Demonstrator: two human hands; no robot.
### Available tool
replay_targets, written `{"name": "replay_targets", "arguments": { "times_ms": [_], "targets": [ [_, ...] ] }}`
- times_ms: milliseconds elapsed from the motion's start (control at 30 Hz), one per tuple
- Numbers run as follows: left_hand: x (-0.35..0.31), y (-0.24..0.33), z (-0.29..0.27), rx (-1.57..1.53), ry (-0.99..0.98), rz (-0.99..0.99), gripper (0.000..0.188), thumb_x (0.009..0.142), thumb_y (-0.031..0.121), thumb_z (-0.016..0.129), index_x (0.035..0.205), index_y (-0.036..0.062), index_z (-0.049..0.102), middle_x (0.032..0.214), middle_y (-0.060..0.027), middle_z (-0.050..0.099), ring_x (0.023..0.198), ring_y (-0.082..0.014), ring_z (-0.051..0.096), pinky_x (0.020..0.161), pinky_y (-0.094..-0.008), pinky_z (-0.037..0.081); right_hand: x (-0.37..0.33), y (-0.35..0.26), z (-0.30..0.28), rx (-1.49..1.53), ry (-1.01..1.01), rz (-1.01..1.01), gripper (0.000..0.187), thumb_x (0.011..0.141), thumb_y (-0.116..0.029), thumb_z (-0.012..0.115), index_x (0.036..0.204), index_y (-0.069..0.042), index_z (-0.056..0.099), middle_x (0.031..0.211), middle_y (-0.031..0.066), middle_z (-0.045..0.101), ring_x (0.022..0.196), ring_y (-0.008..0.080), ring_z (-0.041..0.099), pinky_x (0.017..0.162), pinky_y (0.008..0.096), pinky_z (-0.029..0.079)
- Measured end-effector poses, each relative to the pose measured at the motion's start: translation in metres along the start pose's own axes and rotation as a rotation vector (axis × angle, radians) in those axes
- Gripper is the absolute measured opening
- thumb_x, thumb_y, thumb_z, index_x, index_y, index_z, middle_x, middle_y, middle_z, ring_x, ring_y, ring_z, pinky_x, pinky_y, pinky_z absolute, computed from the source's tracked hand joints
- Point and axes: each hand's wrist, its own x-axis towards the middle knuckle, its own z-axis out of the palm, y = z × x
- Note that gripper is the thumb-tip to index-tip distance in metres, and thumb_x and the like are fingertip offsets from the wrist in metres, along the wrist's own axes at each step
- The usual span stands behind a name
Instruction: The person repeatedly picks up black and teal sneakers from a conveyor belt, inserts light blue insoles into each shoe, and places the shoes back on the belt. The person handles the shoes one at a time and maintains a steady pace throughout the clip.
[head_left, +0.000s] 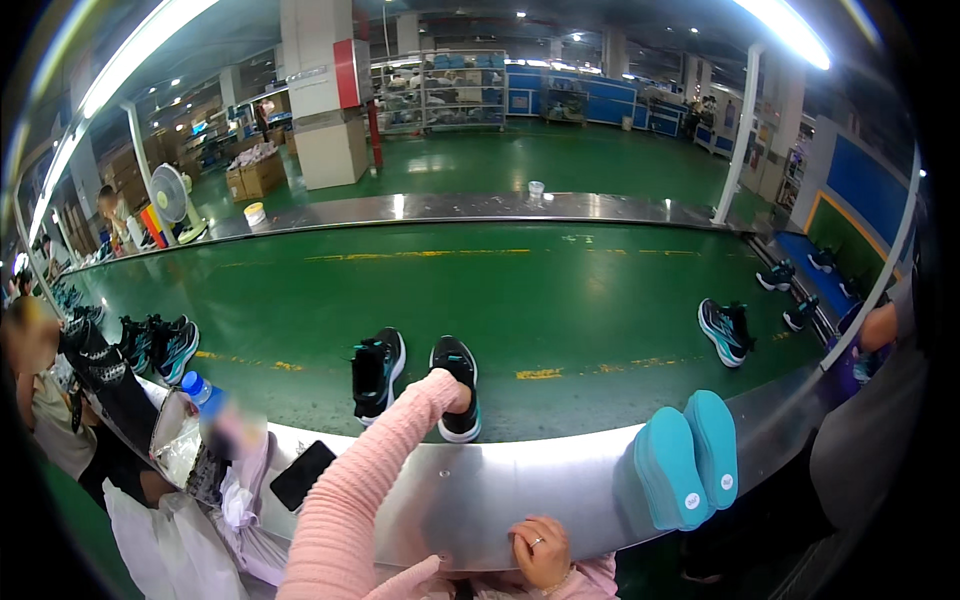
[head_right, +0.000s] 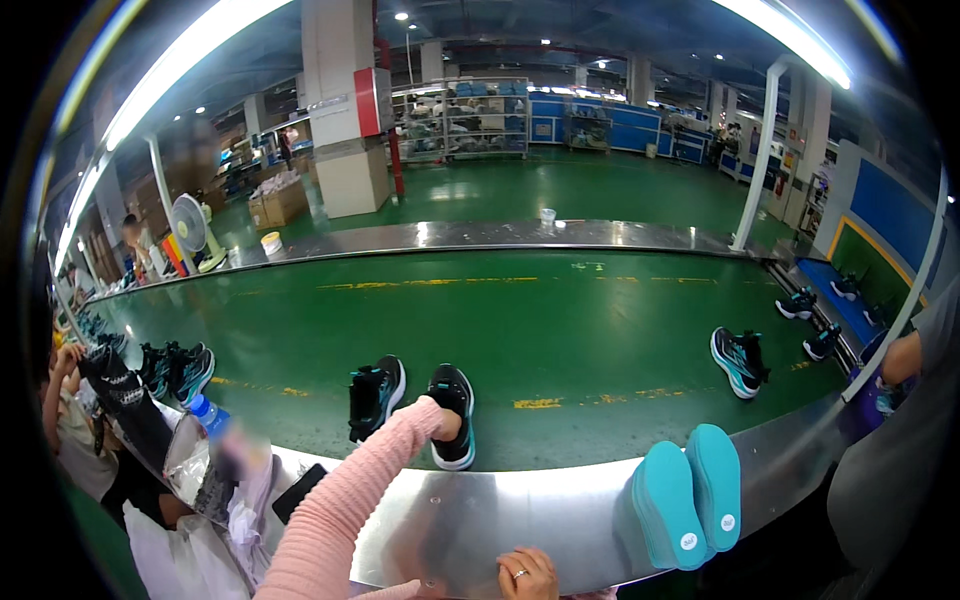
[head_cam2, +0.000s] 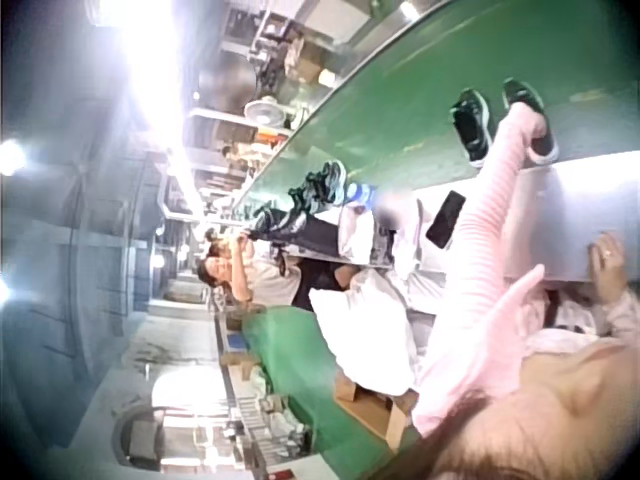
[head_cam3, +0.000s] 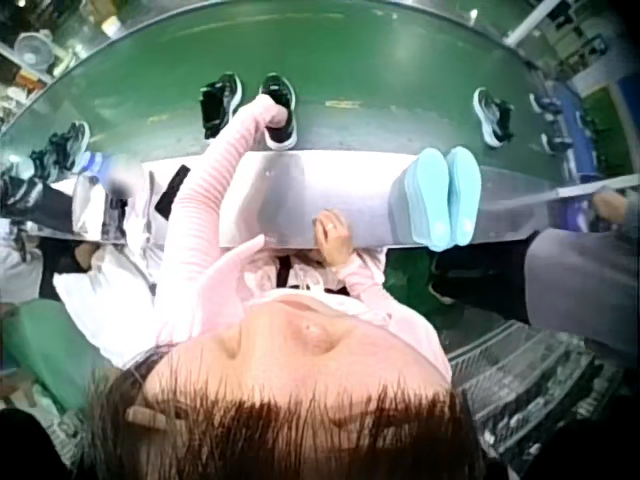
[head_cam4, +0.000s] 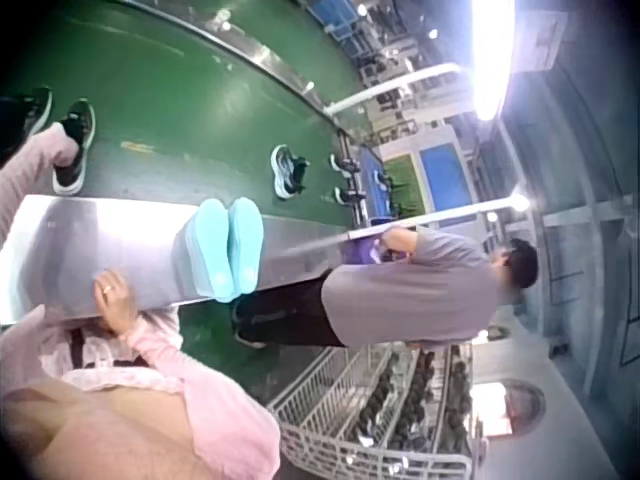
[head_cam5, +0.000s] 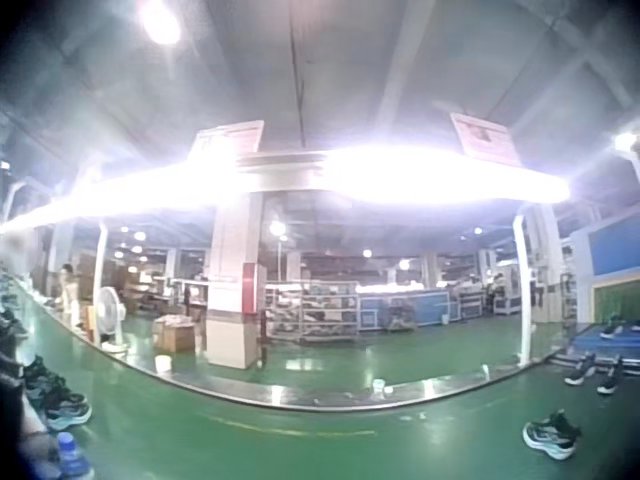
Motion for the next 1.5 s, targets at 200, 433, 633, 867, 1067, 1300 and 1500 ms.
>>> {"name": "replay_targets", "arguments": {
  "times_ms": [200, 433, 633, 867, 1067, 1300, 1500],
  "targets": [
    [-0.031, 0.001, -0.004, 0.067, -0.066, -0.042, 0.042, 0.080, 0.031, 0.044, 0.116, 0.0099, 0.047, 0.124, -0.0073, 0.043, 0.113, -0.0169, 0.040, 0.094, -0.0269, 0.030, 0.001, -0.001, -0.008, 0.103, -0.044, 0.018, 0.009, 0.072, -0.008, 0.056, 0.079, -0.006, 0.061, 0.078, 0.0079, 0.061, 0.079, 0.0268, 0.056, 0.073, 0.0372, 0.043],
    [-0.086, 0.011, -0.029, -0.063, -0.223, -0.247, 0.048, 0.076, 0.031, 0.048, 0.119, 0.0091, 0.044, 0.125, -0.0123, 0.041, 0.117, -0.0214, 0.036, 0.096, -0.0281, 0.028, 0.043, -0.016, -0.129, 0.302, -0.366, -0.035, 0.013, 0.075, -0.008, 0.054, 0.085, -0.006, 0.062, 0.076, 0.0077, 0.061, 0.072, 0.0221, 0.058, 0.065, 0.0311, 0.046],
    [-0.109, -0.072, 0.011, -0.091, 0.552, -0.277, 0.024, 0.072, 0.012, 0.048, 0.089, 0.0036, 0.061, 0.092, -0.0167, 0.060, 0.091, -0.0311, 0.055, 0.078, -0.0353, 0.044, 0.109, 0.081, -0.281, 0.208, 0.435, 0.330, 0.012, 0.084, -0.011, 0.046, 0.081, -0.001, 0.052, 0.064, 0.0027, 0.052, 0.057, 0.0105, 0.048, 0.055, 0.0239, 0.039],
    [-0.006, -0.108, 0.058, -0.667, 1.046, -0.215, 0.051, 0.082, 0.046, 0.041, 0.087, -0.0019, 0.059, 0.090, -0.0267, 0.055, 0.092, -0.0401, 0.050, 0.081, -0.0418, 0.039, 0.155, 0.325, -0.334, -0.720, 0.178, 0.267, 0.035, 0.071, -0.017, 0.060, 0.103, -0.008, 0.053, 0.097, 0.0129, 0.055, 0.086, 0.0260, 0.054, 0.075, 0.0355, 0.044],
    [-0.022, -0.118, 0.060, -1.159, 1.230, -0.049, 0.042, 0.078, 0.032, 0.056, 0.054, -0.0026, 0.050, 0.045, -0.0123, 0.041, 0.042, -0.0154, 0.038, 0.044, -0.0348, 0.031, 0.171, 0.347, -0.292, -0.844, -0.208, 0.798, 0.057, 0.066, -0.022, 0.065, 0.118, -0.016, 0.041, 0.132, 0.0109, 0.028, 0.117, 0.0303, 0.032, 0.093, 0.0380, 0.035],
    [-0.044, -0.102, 0.061, -1.104, 1.446, -0.064, 0.040, 0.072, 0.012, 0.064, 0.048, -0.0012, 0.035, 0.045, 0.0026, 0.028, 0.046, -0.0052, 0.024, 0.040, -0.0276, 0.019, 0.179, 0.390, -0.274, -0.568, 0.179, 0.618, 0.052, 0.066, -0.010, 0.064, 0.111, -0.011, 0.037, 0.106, 0.0180, 0.049, 0.090, 0.0351, 0.054, 0.078, 0.0399, 0.043],
    [-0.055, -0.070, 0.049, -1.042, 1.713, -0.037, 0.017, 0.071, 0.008, 0.062, 0.065, -0.0009, 0.049, 0.058, -0.0038, 0.052, 0.052, -0.0126, 0.046, 0.052, -0.0264, 0.038, 0.211, 0.401, -0.285, -0.683, -0.050, 0.682, 0.023, 0.059, -0.014, 0.066, 0.080, -0.007, 0.063, 0.083, 0.0154, 0.061, 0.083, 0.0278, 0.058, 0.077, 0.0354, 0.045]
  ]
}}
